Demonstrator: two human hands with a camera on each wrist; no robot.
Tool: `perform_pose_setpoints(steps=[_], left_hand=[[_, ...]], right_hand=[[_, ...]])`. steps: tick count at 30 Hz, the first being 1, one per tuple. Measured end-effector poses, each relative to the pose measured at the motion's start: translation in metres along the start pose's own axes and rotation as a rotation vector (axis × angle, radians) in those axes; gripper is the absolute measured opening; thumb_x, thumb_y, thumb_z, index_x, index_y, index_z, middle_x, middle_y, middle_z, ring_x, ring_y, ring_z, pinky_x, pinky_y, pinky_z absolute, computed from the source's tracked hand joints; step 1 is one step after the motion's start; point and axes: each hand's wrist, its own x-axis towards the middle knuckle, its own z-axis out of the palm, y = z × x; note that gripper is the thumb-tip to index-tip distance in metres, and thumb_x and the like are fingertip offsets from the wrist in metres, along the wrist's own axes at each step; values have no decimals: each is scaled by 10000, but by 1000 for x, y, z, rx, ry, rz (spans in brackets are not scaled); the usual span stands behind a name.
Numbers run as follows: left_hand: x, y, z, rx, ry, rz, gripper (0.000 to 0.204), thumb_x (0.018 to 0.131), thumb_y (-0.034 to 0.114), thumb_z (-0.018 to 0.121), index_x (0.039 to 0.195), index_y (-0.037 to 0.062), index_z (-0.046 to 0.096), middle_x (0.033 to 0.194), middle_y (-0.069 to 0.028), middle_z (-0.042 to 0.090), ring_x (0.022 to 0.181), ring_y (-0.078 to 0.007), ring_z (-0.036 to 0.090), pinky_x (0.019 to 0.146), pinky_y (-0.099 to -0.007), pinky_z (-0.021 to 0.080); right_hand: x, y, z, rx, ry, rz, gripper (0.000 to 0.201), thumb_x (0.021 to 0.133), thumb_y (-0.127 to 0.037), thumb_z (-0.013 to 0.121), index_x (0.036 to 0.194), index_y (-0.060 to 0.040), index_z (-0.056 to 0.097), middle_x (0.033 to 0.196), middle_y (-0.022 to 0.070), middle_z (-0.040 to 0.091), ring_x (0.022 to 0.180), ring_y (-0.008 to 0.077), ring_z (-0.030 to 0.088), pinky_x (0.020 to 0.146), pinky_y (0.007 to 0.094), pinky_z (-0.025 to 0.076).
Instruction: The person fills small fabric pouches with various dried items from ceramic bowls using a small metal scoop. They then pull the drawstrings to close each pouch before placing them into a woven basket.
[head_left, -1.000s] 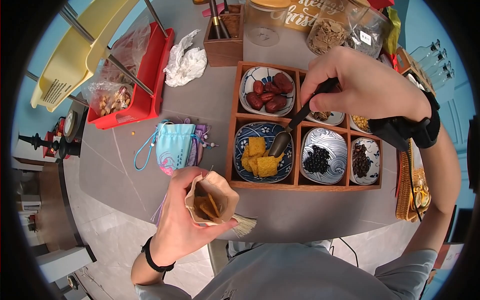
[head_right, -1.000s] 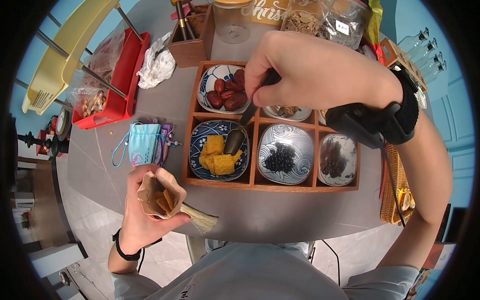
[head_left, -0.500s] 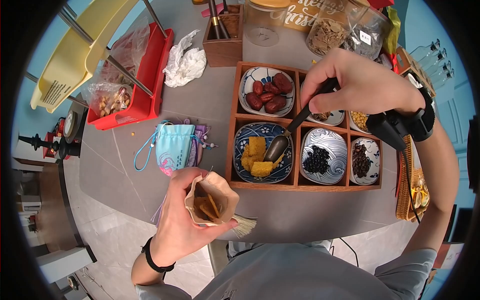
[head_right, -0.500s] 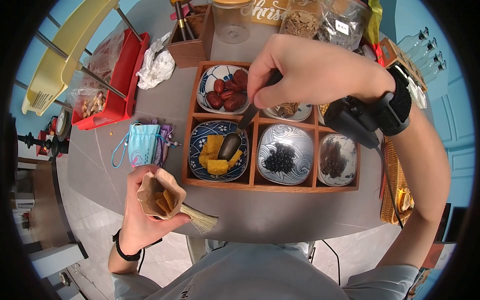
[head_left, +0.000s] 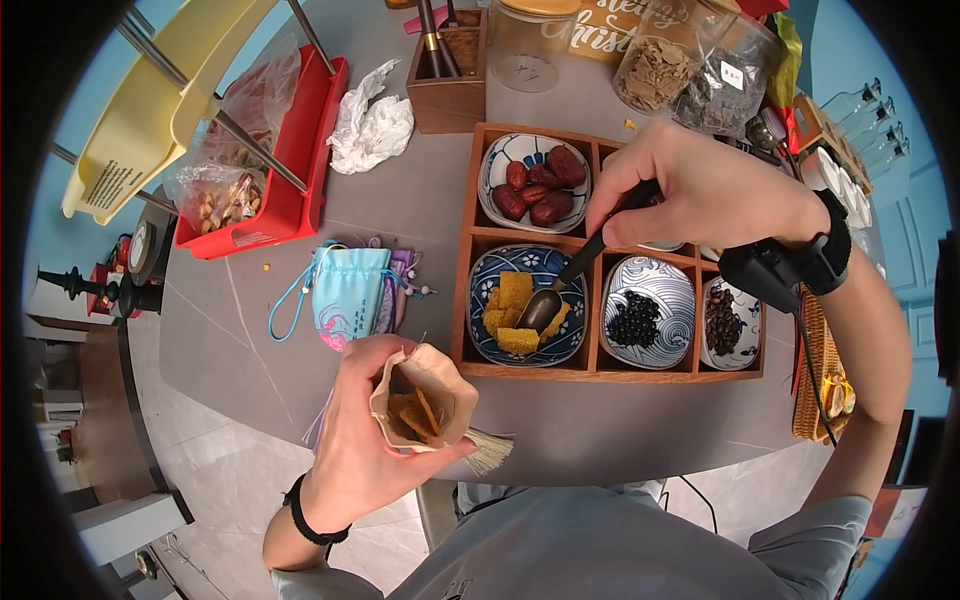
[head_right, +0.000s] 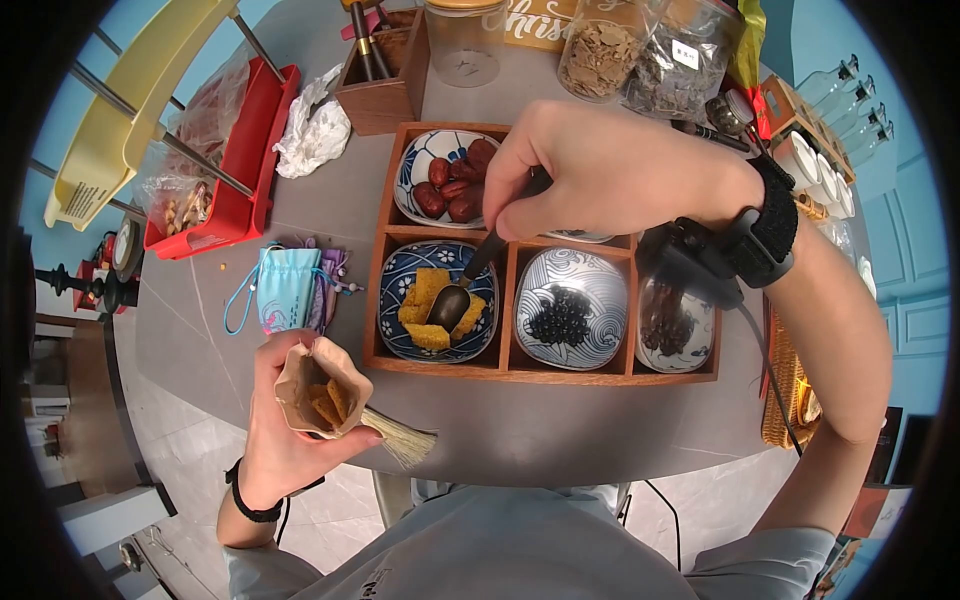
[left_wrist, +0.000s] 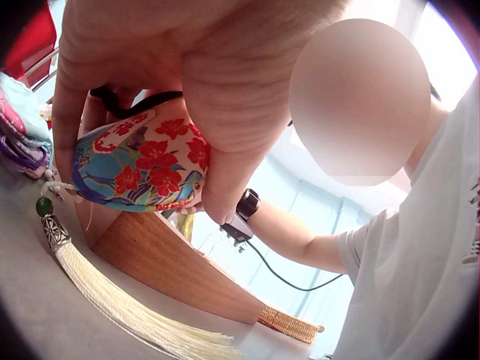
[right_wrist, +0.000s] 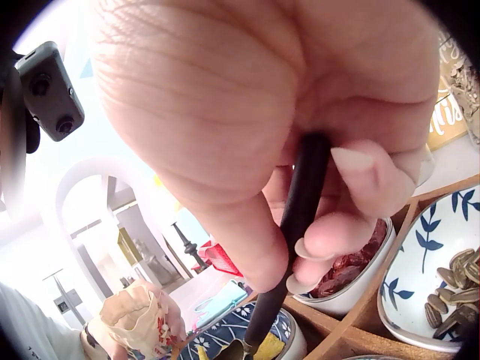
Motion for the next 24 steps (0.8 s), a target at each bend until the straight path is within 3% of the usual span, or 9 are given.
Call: perform_pose_setpoints(steps=[12, 15, 21, 24], left_hand=[[0, 2, 0, -5, 6, -5, 1018, 576, 170, 1011, 1371, 64, 385, 1271, -178, 515, 1162, -325, 599, 983, -429, 517], [0, 1, -1, -5, 5, -8, 1017, 574, 168, 1010, 1371, 65, 387, 1269, -179, 517, 1162, -327, 599, 987, -431, 513], [0, 1, -1, -8, 8, -5, 1011, 578, 166, 1008, 1369, 63, 387, 1270, -180, 518, 1156, -328, 602, 986, -431, 513], [-1, 2, -3, 31, -29, 30, 1056, 603, 125, 1007, 1422, 79, 341, 1315, -120, 472, 1171, -218, 564, 985, -371, 515]], right_hand=[[-1, 1, 3, -97, 48, -105, 179, 877, -46, 759, 1026, 53, 758, 869, 93, 726, 786, 151, 658, 708, 294, 514], [-5, -7, -2, -84, 9, -61, 227, 856, -160, 759, 1005, 10, 780, 919, 125, 765, 823, 207, 715, 756, 316, 546], [-2, 3, 4, -91, 33, -97, 226, 857, -148, 751, 997, 28, 775, 886, 136, 761, 788, 188, 709, 728, 311, 545], [-5, 1, 5, -77, 15, -45, 177, 877, -66, 762, 1020, 37, 763, 862, 96, 727, 778, 151, 660, 694, 292, 504]])
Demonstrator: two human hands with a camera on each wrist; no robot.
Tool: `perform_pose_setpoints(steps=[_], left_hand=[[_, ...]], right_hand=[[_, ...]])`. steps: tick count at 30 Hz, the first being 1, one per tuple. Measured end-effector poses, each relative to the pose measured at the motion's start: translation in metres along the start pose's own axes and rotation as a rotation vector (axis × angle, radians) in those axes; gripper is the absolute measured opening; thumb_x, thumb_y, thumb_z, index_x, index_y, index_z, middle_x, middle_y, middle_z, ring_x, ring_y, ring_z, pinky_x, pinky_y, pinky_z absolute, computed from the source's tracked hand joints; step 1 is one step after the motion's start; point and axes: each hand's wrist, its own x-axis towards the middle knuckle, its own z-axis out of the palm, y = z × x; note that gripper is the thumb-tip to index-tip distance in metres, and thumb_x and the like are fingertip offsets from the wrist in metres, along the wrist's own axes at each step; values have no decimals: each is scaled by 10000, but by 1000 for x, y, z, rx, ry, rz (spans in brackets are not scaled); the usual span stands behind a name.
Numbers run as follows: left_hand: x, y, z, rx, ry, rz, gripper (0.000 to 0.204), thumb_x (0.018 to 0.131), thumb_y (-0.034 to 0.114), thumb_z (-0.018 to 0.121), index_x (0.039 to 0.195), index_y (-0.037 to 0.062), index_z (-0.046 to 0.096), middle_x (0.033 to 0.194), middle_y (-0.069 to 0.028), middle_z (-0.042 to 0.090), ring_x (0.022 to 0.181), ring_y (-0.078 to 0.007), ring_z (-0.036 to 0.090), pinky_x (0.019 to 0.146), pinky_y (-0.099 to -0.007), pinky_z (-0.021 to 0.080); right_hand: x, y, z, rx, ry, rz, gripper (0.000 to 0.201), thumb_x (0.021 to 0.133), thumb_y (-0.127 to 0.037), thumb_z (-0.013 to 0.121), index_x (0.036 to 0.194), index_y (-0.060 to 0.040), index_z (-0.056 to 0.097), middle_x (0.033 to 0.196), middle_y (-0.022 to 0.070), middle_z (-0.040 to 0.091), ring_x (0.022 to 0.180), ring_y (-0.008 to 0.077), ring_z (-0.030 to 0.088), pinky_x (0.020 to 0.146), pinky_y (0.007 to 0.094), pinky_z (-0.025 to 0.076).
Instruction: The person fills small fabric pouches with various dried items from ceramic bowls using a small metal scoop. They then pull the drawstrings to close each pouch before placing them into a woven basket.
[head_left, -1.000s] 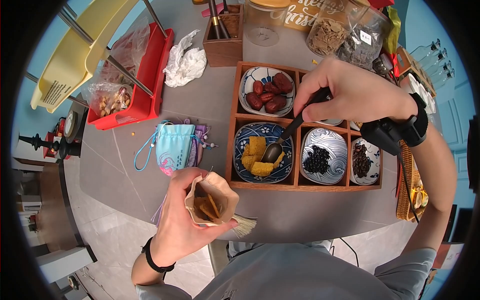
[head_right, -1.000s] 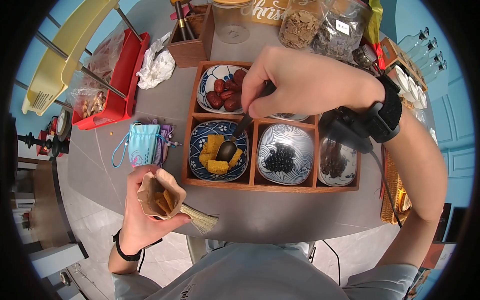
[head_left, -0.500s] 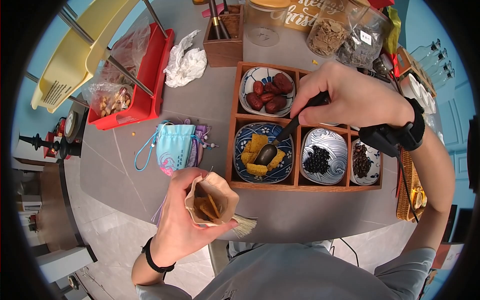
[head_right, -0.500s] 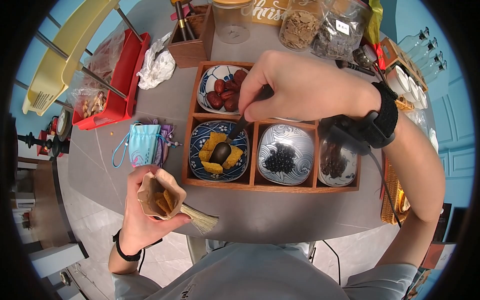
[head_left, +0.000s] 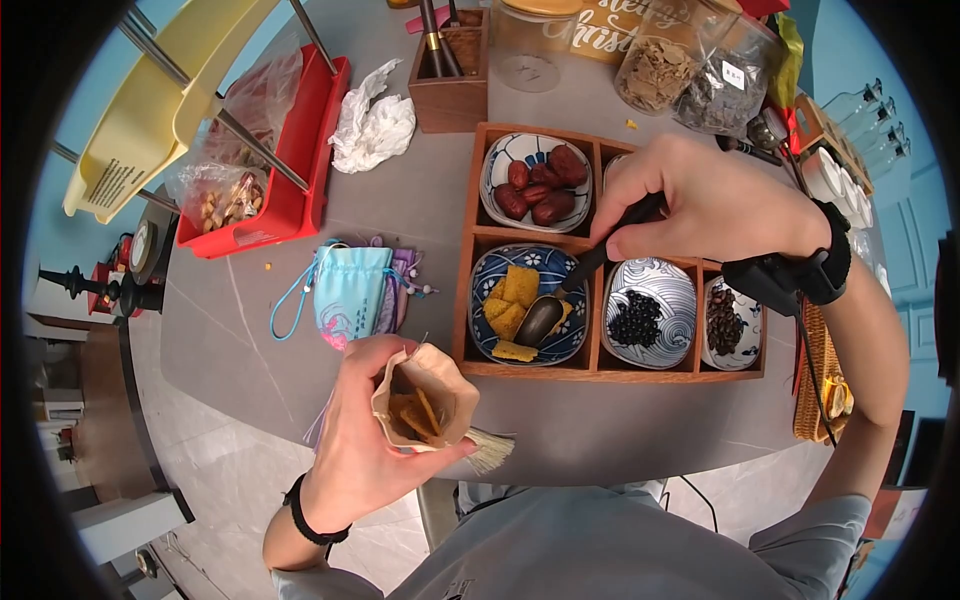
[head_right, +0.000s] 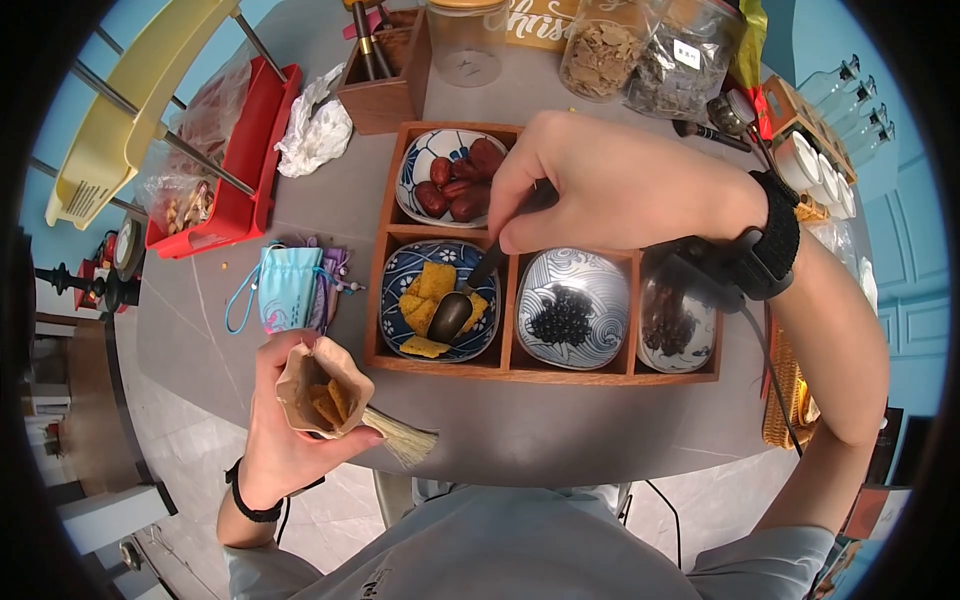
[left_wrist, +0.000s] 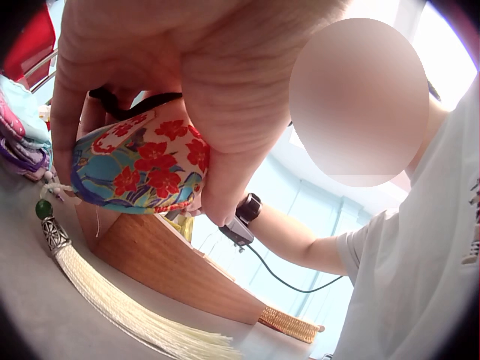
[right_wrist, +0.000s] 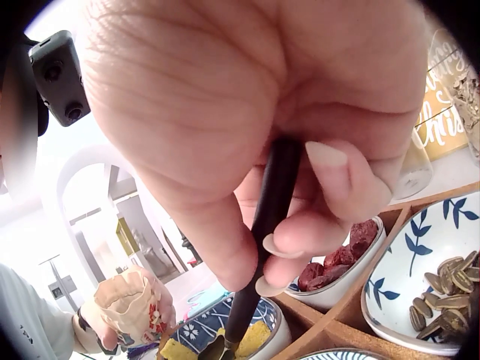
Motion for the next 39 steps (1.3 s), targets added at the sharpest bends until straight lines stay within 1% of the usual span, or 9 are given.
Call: perform_pose_setpoints(steps=[6, 9, 16, 19, 21, 22, 23, 29, 39], left_hand=[[1, 1, -1, 25, -2, -5, 1051, 602, 151, 1009, 1420, 74, 354, 1302, -117, 483, 1169, -216, 567, 986, -371, 514], [2, 2, 1, -17, 21, -49, 1012, 576, 168, 1008, 1371, 53, 392, 1261, -186, 529, 1147, -340, 611, 978, -436, 522], [2, 1, 1, -17, 24, -58, 1016, 574, 170, 1010, 1374, 55, 393, 1269, -185, 528, 1150, -342, 610, 982, -436, 521], [1, 0, 0, -7, 13, -49, 1027, 586, 153, 1006, 1391, 60, 375, 1279, -162, 512, 1156, -299, 598, 983, -415, 522], [1, -1, -1, 16, -13, -34, 1054, 607, 123, 1000, 1425, 72, 338, 1299, -120, 479, 1165, -217, 575, 984, -370, 523], [0, -1, 0, -5, 3, -47, 1040, 598, 137, 1004, 1409, 65, 356, 1292, -139, 495, 1164, -257, 586, 986, -390, 521], [0, -1, 1, -24, 18, -59, 1028, 589, 152, 1007, 1393, 57, 374, 1286, -158, 512, 1163, -298, 597, 987, -411, 519], [1, 1, 2, -32, 28, -72, 1009, 590, 162, 1008, 1378, 46, 389, 1295, -179, 528, 1164, -341, 607, 985, -435, 519], [-4, -2, 4, -71, 36, -108, 1009, 602, 156, 1002, 1383, 29, 376, 1314, -190, 522, 1182, -346, 603, 1000, -440, 518]], right_hand=[[-9, -7, -1, 58, -64, 120, 170, 874, -96, 768, 992, 26, 763, 851, 86, 730, 772, 157, 658, 687, 300, 506], [-14, -5, 4, 46, -7, -20, 218, 893, -146, 724, 955, 61, 743, 798, 151, 731, 720, 185, 681, 690, 316, 535], [-25, -3, 16, 41, -54, 12, 149, 912, -106, 725, 989, 20, 744, 853, 131, 719, 744, 238, 664, 665, 334, 505], [-34, -13, 21, 21, -45, 93, 187, 904, -125, 697, 985, 40, 729, 850, 183, 715, 761, 330, 687, 692, 386, 537], [-41, -24, 22, -48, 63, 4, 161, 884, -107, 701, 958, 33, 727, 852, 177, 708, 767, 344, 686, 682, 395, 537], [-44, -27, 24, -81, 119, -39, 148, 873, -99, 703, 944, 29, 726, 853, 174, 704, 770, 350, 685, 677, 400, 537], [-47, -23, 31, -129, 228, -145, 116, 835, -43, 745, 926, 18, 707, 735, 129, 610, 654, 301, 604, 568, 388, 456], [-49, -40, 46, -437, 401, -291, 157, 797, -53, 765, 928, -19, 685, 798, 94, 600, 679, 281, 604, 565, 400, 478], [-46, -44, 52, -419, 346, -276, 188, 796, -71, 775, 941, -34, 661, 831, 85, 587, 702, 288, 604, 570, 396, 487]])
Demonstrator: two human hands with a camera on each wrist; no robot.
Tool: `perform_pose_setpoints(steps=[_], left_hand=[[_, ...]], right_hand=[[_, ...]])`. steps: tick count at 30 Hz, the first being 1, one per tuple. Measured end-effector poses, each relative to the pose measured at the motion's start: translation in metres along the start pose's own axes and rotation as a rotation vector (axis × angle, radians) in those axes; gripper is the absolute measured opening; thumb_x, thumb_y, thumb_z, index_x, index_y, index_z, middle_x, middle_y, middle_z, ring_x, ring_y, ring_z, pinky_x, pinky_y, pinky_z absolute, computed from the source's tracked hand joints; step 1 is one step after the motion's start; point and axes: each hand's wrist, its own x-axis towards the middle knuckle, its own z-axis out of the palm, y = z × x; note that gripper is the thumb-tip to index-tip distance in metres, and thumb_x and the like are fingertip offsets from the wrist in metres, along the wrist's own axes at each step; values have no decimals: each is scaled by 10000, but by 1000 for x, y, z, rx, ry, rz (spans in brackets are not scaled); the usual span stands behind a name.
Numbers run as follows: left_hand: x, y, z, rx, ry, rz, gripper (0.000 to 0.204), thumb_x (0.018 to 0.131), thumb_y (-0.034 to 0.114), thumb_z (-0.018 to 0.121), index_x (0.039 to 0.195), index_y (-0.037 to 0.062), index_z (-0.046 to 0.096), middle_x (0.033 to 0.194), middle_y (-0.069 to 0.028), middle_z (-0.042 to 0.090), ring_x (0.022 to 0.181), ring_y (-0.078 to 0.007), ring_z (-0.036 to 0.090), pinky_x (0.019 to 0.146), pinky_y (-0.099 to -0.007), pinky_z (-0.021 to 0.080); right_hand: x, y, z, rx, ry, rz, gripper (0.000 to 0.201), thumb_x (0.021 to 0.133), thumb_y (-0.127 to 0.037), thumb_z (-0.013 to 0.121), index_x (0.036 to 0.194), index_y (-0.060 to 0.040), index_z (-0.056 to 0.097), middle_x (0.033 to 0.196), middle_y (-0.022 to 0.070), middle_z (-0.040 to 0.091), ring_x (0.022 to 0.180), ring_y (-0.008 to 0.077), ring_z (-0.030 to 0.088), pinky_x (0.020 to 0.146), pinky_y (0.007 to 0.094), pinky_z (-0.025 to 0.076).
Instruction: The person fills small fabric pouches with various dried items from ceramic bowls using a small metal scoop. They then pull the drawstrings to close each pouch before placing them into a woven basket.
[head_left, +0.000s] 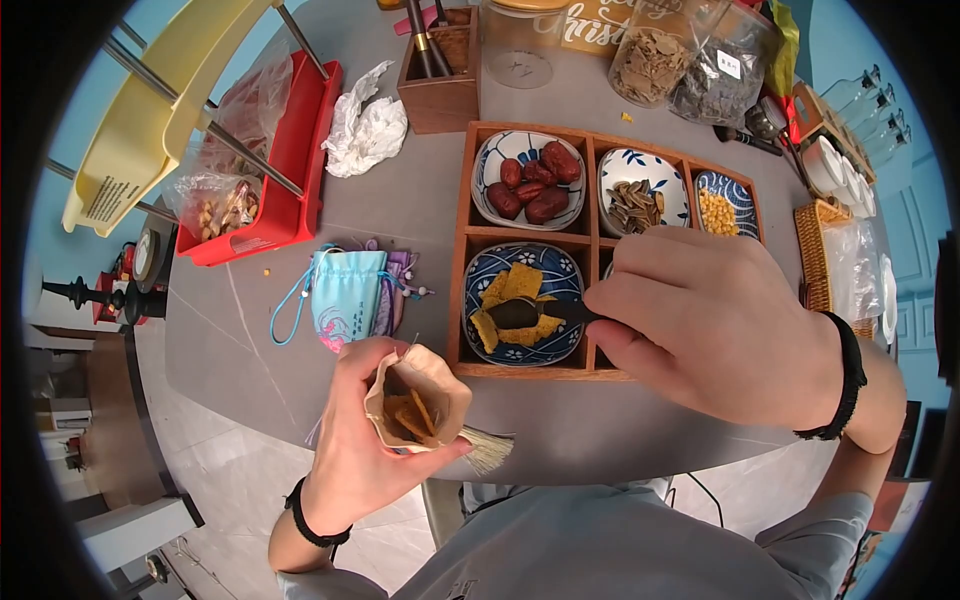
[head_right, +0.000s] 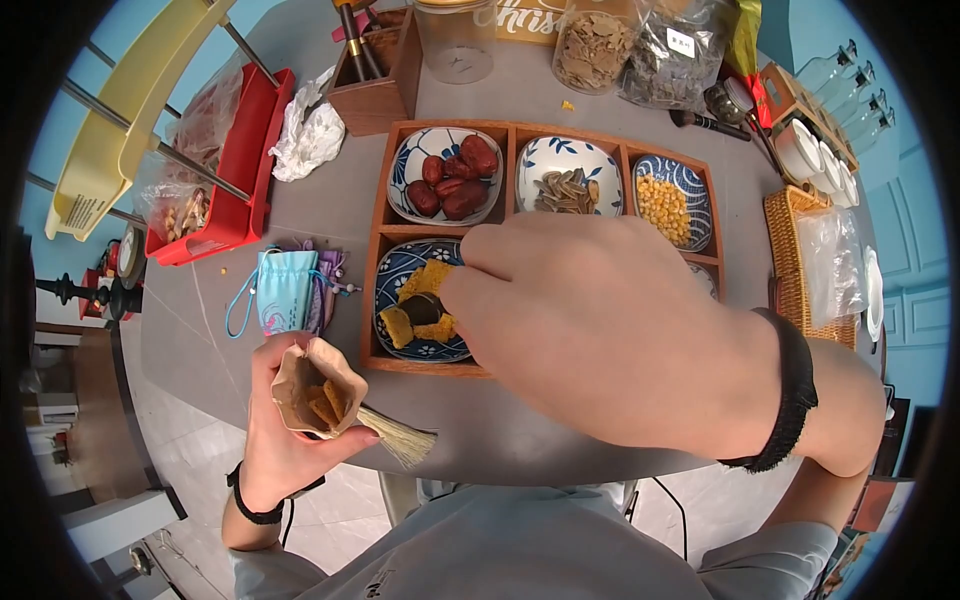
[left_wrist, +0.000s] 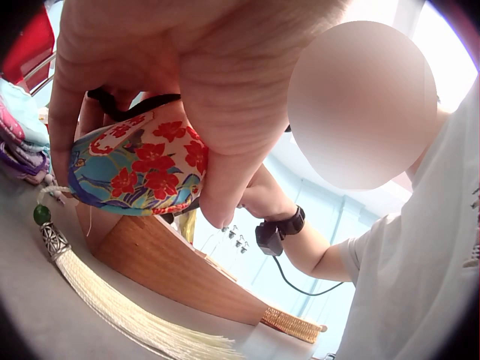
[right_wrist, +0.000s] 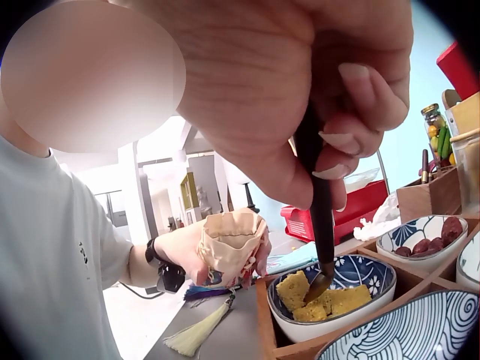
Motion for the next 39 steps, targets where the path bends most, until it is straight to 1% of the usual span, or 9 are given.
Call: perform_pose_setpoints(steps=[5, 8, 14, 20, 26, 29, 36, 38, 39], left_hand=[[0, 0, 1, 8, -8, -8, 1010, 603, 158, 1002, 1384, 24, 374, 1319, -191, 520, 1188, -344, 600, 1003, -437, 517], [1, -1, 1, 9, -4, 9, 1014, 602, 161, 1003, 1385, 25, 374, 1322, -191, 519, 1189, -343, 600, 1004, -437, 517], [1, -1, 1, 21, 1, 12, 1019, 603, 172, 1006, 1389, 28, 373, 1325, -189, 519, 1191, -338, 602, 1002, -434, 519], [0, -1, 1, 16, 4, 10, 1019, 606, 174, 1006, 1390, 27, 372, 1327, -188, 515, 1189, -335, 601, 1001, -431, 521], [0, -3, 0, 9, 2, 22, 1022, 607, 168, 1003, 1393, 31, 365, 1316, -188, 507, 1176, -336, 602, 995, -432, 519], [1, -1, -1, 41, 0, 27, 1023, 608, 168, 1003, 1395, 34, 362, 1312, -188, 506, 1173, -336, 603, 995, -434, 518], [2, 1, -1, 24, 4, 12, 1016, 608, 178, 1003, 1390, 33, 372, 1308, -187, 511, 1169, -337, 604, 993, -433, 518], [3, 3, -2, 67, -13, 31, 1051, 605, 127, 1000, 1417, 62, 337, 1302, -144, 495, 1170, -263, 585, 984, -391, 525], [3, 3, -3, 89, -20, 40, 1071, 603, 101, 999, 1431, 77, 320, 1300, -122, 487, 1171, -226, 576, 979, -369, 529]], right_hand=[[1, 3, -1, 30, -21, 17, 193, 781, -64, 782, 932, -27, 668, 821, 89, 591, 717, 299, 610, 591, 413, 485], [0, 5, 4, 105, 40, 37, 173, 781, -56, 781, 915, -21, 677, 807, 95, 592, 712, 305, 611, 597, 416, 484], [4, 9, 0, 162, -28, 78, 155, 791, -43, 775, 908, -1, 682, 796, 111, 614, 709, 314, 621, 596, 397, 489], [3, 25, 4, 311, -19, 173, 135, 822, -26, 764, 931, 29, 706, 808, 110, 661, 725, 251, 648, 583, 329, 485], [-3, 40, 4, 497, -122, 409, 147, 858, -13, 758, 998, 28, 735, 842, 83, 693, 733, 155, 630, 615, 288, 476], [-6, 42, 9, 537, -154, 502, 157, 876, -90, 746, 995, 13, 747, 884, 149, 739, 773, 254, 705, 702, 342, 538], [-11, 46, 26, 588, -25, 447, 155, 891, -67, 732, 1005, 38, 738, 914, 154, 744, 826, 237, 705, 755, 331, 536], [-12, 48, 29, 626, -17, 446, 152, 899, -62, 727, 1010, 42, 734, 917, 139, 746, 829, 214, 700, 759, 323, 533], [-13, 49, 29, 655, -30, 453, 145, 909, -46, 724, 1029, 37, 734, 916, 110, 735, 829, 177, 675, 750, 302, 518]])
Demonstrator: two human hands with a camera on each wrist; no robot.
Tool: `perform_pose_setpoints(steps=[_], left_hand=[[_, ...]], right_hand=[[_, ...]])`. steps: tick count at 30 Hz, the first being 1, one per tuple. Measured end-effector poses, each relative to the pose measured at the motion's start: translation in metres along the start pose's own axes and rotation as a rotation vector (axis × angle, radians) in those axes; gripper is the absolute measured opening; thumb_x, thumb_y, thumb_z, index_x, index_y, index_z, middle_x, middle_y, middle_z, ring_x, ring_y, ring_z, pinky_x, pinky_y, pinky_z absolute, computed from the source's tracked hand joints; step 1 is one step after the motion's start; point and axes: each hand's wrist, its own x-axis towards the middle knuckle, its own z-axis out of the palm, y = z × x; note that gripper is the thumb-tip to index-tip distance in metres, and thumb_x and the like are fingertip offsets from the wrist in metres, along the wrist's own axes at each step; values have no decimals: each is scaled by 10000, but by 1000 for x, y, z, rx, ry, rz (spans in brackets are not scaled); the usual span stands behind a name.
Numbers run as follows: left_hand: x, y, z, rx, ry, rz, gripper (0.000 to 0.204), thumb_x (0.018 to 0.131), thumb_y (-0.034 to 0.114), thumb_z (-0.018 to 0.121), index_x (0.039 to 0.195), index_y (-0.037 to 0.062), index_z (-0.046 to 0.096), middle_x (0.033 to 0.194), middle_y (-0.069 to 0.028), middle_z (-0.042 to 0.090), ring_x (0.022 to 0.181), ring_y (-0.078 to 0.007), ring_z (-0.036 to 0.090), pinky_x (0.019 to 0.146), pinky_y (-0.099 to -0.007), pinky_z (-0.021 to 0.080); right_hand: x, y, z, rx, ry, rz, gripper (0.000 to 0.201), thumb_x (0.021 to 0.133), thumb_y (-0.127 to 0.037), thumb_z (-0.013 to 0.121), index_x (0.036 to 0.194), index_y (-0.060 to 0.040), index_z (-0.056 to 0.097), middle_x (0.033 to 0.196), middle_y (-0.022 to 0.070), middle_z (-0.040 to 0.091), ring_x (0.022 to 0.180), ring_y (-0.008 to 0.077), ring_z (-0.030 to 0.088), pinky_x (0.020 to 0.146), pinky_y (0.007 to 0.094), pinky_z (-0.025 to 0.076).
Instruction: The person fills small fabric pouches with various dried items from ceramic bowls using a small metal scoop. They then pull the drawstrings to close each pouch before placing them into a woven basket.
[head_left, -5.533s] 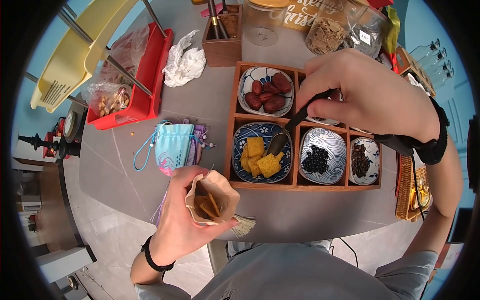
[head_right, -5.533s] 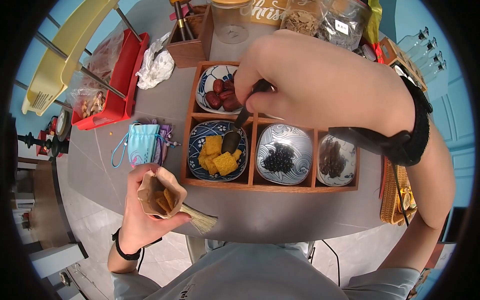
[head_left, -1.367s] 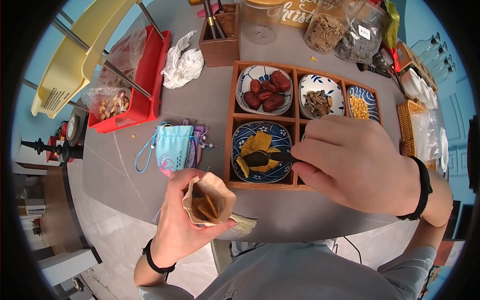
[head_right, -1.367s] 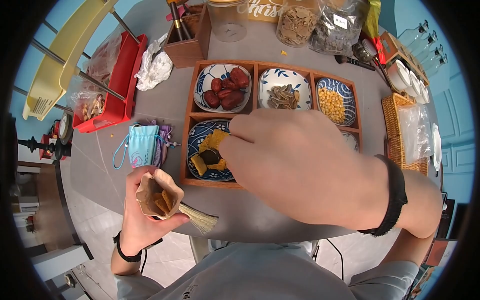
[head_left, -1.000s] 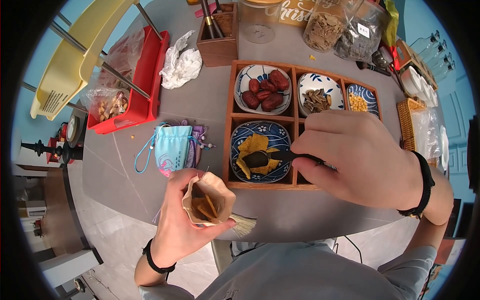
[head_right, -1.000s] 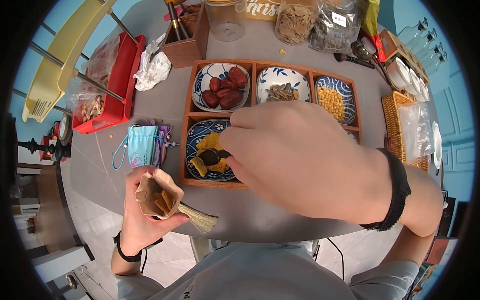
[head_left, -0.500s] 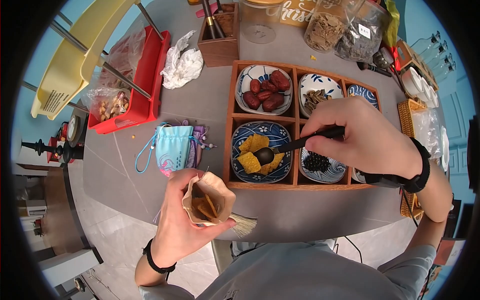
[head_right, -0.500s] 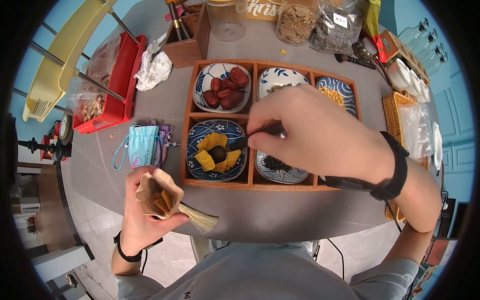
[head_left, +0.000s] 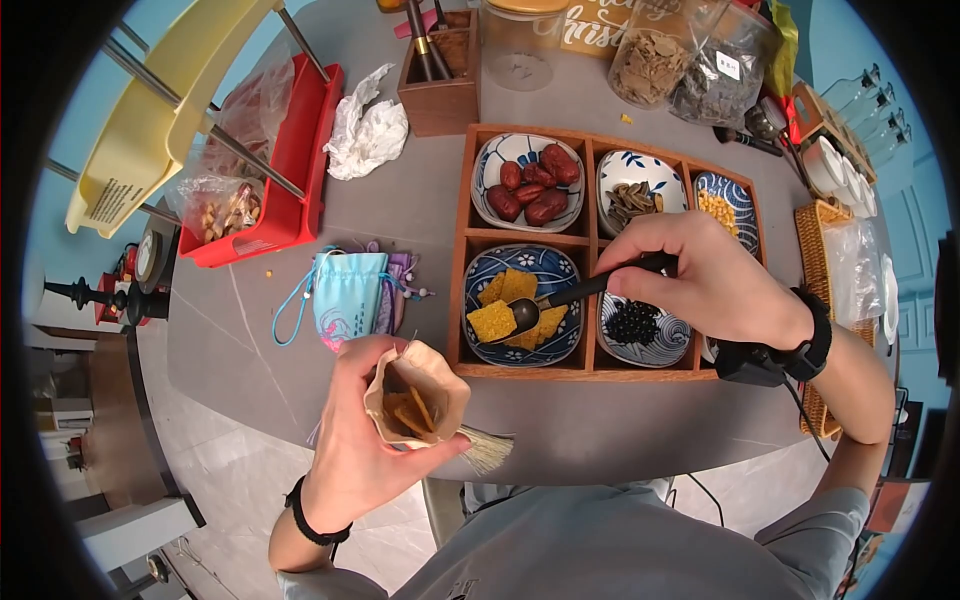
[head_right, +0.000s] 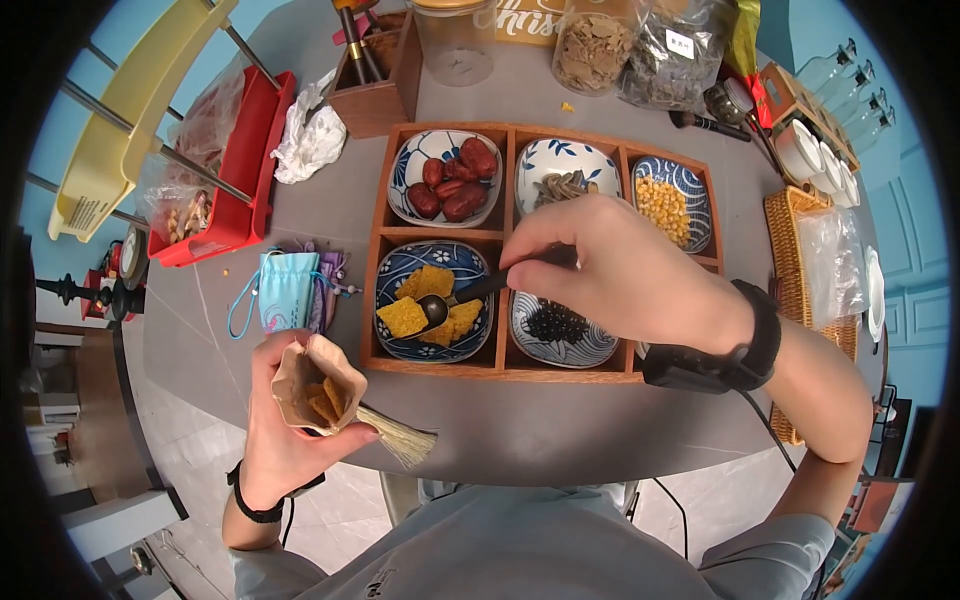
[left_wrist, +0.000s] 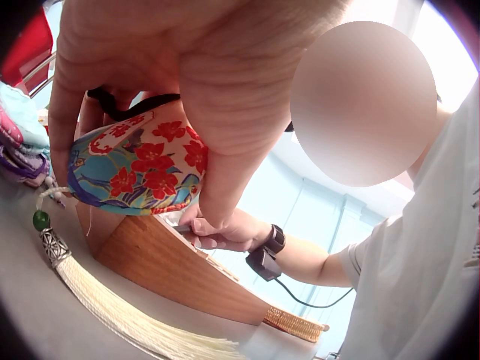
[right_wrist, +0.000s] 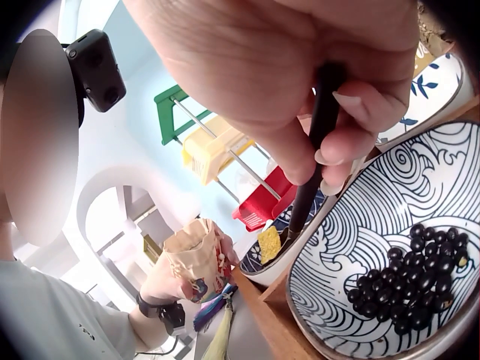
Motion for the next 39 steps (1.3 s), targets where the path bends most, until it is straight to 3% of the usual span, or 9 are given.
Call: perform_pose_setpoints(steps=[2, 9, 12, 16, 20, 26, 33, 37, 39], left_hand=[[1, -1, 0, 5, -1, 5, 1072, 603, 104, 1000, 1431, 77, 320, 1299, -126, 491, 1173, -228, 576, 981, -374, 530], [6, 1, 0, 36, 35, 35, 1036, 597, 142, 1008, 1399, 63, 358, 1304, -120, 493, 1178, -222, 568, 999, -377, 503], [8, 3, 3, 46, 49, 56, 1023, 594, 160, 1013, 1384, 54, 371, 1305, -114, 494, 1172, -219, 564, 996, -372, 492], [11, 4, 5, 37, 50, 116, 1002, 610, 171, 1011, 1374, 57, 372, 1291, -117, 508, 1143, -214, 573, 974, -368, 493], [10, 7, 10, -33, 55, 118, 1002, 581, 142, 1006, 1362, 64, 383, 1246, -161, 513, 1102, -315, 600, 923, -416, 523], [2, -5, 17, -166, 82, 63, 1020, 572, 140, 1012, 1365, 74, 375, 1249, -153, 501, 1102, -300, 591, 935, -397, 511], [7, -9, 20, -454, 73, 172, 1041, 594, 166, 1018, 1387, 89, 347, 1256, -142, 492, 1101, -270, 586, 944, -411, 497], [-2, 2, 13, -380, 107, 328, 1042, 606, 205, 1026, 1387, 96, 345, 1259, -132, 492, 1123, -260, 588, 937, -414, 502], [-6, 1, 14, -421, 109, 286, 1052, 599, 206, 1030, 1388, 95, 344, 1257, -133, 493, 1125, -264, 589, 925, -417, 508]], right_hand=[[0, 3, -2, 52, -33, 23, 144, 929, -15, 719, 1066, 25, 734, 913, 53, 712, 829, 103, 626, 731, 261, 488], [-4, -22, -20, 117, 9, 101, 123, 932, -29, 713, 1025, 47, 739, 887, 50, 726, 827, 79, 652, 733, 234, 519], [-8, -44, -20, 93, 25, 44, 108, 895, 12, 723, 997, 31, 753, 824, 23, 669, 734, 66, 579, 641, 231, 440], [-12, -68, -5, -226, -15, -305, 166, 812, -18, 786, 969, 17, 745, 787, 59, 638, 673, 165, 599, 564, 277, 447], [-17, -95, 11, -529, 10, -568, 279, 692, -43, 842, 948, -9, 737, 778, 60, 621, 617, 199, 600, 487, 318, 439], [-35, -112, 8, -643, 38, -541, 400, 580, -72, 871, 954, -13, 742, 770, 57, 614, 559, 191, 590, 419, 321, 398], [-58, -109, -2, -648, 202, -489, 343, 653, -145, 862, 938, 17, 761, 756, 84, 640, 542, 194, 570, 459, 318, 401], [-83, -111, -18, -632, 285, -367, 201, 845, -147, 768, 961, 9, 715, 807, 98, 658, 650, 175, 588, 566, 317, 444], [-98, -104, -26, -664, 335, -320, 202, 912, -174, 728, 997, 6, 692, 850, 106, 662, 715, 170, 598, 621, 302, 462]])
